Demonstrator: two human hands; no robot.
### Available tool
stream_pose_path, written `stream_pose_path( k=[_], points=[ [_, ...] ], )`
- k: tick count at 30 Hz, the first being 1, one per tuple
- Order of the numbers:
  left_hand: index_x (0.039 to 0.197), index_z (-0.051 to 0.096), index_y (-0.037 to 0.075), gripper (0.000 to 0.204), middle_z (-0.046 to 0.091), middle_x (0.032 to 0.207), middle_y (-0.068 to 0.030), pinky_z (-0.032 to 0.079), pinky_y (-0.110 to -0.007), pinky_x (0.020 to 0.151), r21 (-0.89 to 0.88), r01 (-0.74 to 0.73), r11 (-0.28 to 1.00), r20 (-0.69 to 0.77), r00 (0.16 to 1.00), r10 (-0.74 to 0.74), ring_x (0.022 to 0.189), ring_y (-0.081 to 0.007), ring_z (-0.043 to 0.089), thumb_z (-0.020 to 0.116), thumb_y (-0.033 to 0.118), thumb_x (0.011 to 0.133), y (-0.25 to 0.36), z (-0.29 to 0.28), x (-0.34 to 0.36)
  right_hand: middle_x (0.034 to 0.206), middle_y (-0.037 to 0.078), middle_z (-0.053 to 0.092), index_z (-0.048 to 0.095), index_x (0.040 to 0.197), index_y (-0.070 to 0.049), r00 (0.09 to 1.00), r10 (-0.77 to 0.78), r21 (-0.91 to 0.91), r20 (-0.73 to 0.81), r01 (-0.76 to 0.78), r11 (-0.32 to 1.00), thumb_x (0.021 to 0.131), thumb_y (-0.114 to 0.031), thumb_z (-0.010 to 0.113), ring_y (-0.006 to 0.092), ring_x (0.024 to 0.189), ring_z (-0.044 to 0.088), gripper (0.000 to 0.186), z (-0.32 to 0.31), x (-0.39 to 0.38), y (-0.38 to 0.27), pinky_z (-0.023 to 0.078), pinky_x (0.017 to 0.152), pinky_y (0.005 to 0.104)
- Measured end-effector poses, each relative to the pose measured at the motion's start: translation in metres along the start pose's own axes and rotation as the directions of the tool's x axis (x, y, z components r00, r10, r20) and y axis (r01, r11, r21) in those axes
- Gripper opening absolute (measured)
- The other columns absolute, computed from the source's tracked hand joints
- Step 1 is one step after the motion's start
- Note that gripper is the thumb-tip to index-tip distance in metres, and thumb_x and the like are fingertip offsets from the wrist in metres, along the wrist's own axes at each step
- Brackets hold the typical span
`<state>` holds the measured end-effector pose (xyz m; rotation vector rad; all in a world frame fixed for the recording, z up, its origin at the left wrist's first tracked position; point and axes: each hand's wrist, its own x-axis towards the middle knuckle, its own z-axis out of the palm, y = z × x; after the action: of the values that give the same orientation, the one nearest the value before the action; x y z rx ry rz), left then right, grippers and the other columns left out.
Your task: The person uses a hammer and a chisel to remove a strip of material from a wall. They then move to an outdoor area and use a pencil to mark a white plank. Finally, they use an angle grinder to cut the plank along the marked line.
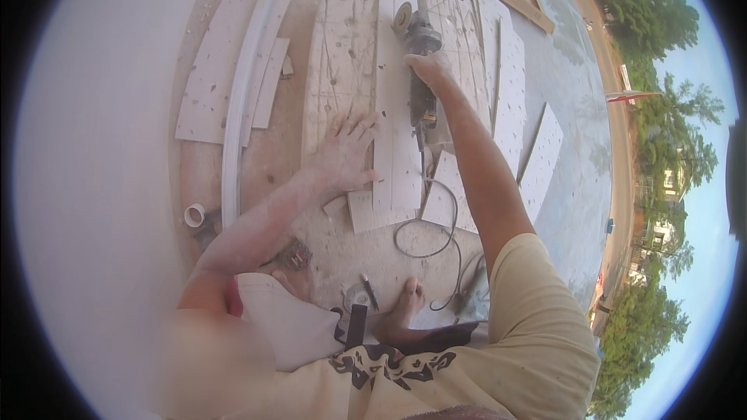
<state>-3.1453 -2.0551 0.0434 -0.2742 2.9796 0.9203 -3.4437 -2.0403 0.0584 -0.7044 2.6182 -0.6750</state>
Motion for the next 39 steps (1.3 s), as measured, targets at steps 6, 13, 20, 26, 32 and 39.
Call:
stream_pose_path(
  k=[6,13,20,26,32,39],
  points=[
    [0.148,0.036,0.000,0.089,0.026,0.162,-0.0174,0.009,-0.052,0.126,0.014,-0.021,1.000,-0.022,1.000,0.021,0.153,-0.0350,0.016,0.072,0.047,0.081,-0.002,0.004,0.001,0.093,0.022,0.073,0.071,0.100,0.011,1.000,0.018,0.031,0.009,-0.018,0.999,0.068,-0.033,0.078,0.0303,0.085,0.073,0.055,0.001,-0.013,0.007,0.057,0.074,0.0397],
    [0.148,0.037,0.001,0.088,0.025,0.162,-0.0169,0.009,-0.052,0.126,0.035,-0.009,0.999,-0.025,1.000,0.010,0.153,-0.0350,0.017,0.072,0.048,0.082,-0.006,0.007,-0.003,0.090,0.022,0.073,0.071,0.099,0.010,1.000,0.006,0.067,0.016,-0.007,0.998,0.069,-0.032,0.077,0.0296,0.083,0.074,0.052,0.004,-0.043,0.001,0.058,0.073,0.0392],
    [0.148,0.036,0.002,0.088,0.024,0.163,-0.0165,0.008,-0.052,0.126,0.044,-0.007,0.999,-0.012,1.000,0.008,0.153,-0.0351,0.016,0.072,0.047,0.082,-0.003,0.004,0.001,0.091,0.022,0.074,0.071,0.098,0.011,1.000,0.014,0.016,0.005,-0.014,1.000,0.069,-0.034,0.077,0.0307,0.083,0.073,0.054,-0.001,-0.055,0.016,0.057,0.073,0.0397],
    [0.149,0.036,0.002,0.089,0.024,0.163,-0.0161,0.008,-0.052,0.126,0.032,-0.008,0.999,-0.020,1.000,0.009,0.154,-0.0346,0.015,0.073,0.047,0.082,-0.006,0.009,0.001,0.089,0.023,0.073,0.071,0.098,0.012,0.999,0.048,-0.016,-0.001,-0.048,0.999,0.067,-0.034,0.078,0.0317,0.084,0.073,0.056,-0.007,-0.079,0.011,0.056,0.073,0.0399],
    [0.149,0.036,0.003,0.089,0.024,0.163,-0.0155,0.009,-0.052,0.126,0.037,-0.017,0.999,-0.030,0.999,0.018,0.154,-0.0346,0.016,0.074,0.048,0.081,-0.002,0.006,0.002,0.091,0.025,0.072,0.068,0.100,0.015,0.998,0.056,0.018,-0.030,-0.056,0.998,0.066,-0.034,0.079,0.0326,0.084,0.073,0.061,-0.005,-0.091,0.020,0.057,0.075,0.0401],
    [0.152,0.034,0.001,0.093,0.023,0.164,-0.0149,0.009,-0.052,0.126,0.076,0.004,0.997,0.007,1.000,-0.004,0.154,-0.0351,0.016,0.070,0.050,0.083,-0.003,0.006,0.003,0.092,0.025,0.072,0.066,0.102,0.016,0.996,0.092,0.006,0.022,-0.092,0.996,0.066,-0.031,0.080,0.0329,0.082,0.073,0.061,-0.004,-0.105,0.029,0.058,0.072,0.0401]
  ],
)
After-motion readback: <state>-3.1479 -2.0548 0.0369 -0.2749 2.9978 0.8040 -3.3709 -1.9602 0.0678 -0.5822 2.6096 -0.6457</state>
